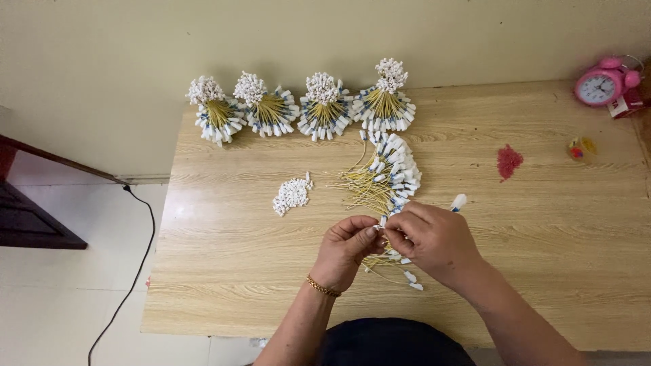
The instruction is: Assembling small white plastic caps onto the ends of thin yellow wires
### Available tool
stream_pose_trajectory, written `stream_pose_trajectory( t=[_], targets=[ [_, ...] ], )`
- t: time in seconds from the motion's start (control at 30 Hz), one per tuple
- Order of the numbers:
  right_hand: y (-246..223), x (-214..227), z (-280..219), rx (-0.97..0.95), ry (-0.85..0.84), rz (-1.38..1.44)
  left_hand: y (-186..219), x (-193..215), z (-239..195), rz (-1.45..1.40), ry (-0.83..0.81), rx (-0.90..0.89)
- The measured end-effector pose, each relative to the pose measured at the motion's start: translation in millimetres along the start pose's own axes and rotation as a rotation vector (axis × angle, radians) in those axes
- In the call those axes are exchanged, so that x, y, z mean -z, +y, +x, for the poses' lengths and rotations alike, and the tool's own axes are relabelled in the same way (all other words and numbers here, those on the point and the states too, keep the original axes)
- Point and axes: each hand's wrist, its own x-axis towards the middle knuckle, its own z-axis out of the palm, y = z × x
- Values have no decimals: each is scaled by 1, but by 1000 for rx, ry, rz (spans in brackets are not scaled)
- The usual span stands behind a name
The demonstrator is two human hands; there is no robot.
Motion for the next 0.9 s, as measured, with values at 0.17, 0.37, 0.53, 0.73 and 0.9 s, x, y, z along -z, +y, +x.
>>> stream_pose_trajectory(
  t=[0.17,0.37,0.53,0.73,0.9],
  targets=[
    [-1,-1,0,-5,23,-2,-1,1,3,38,4,-25],
    [4,-7,1,-42,-46,81,3,-5,1,160,21,-62],
    [12,-13,-8,-245,-143,292,10,-11,-1,45,20,-28],
    [6,1,3,-291,-176,558,10,-4,6,-129,-35,53],
    [9,2,1,-251,-150,486,1,1,9,-147,-37,79]
  ],
)
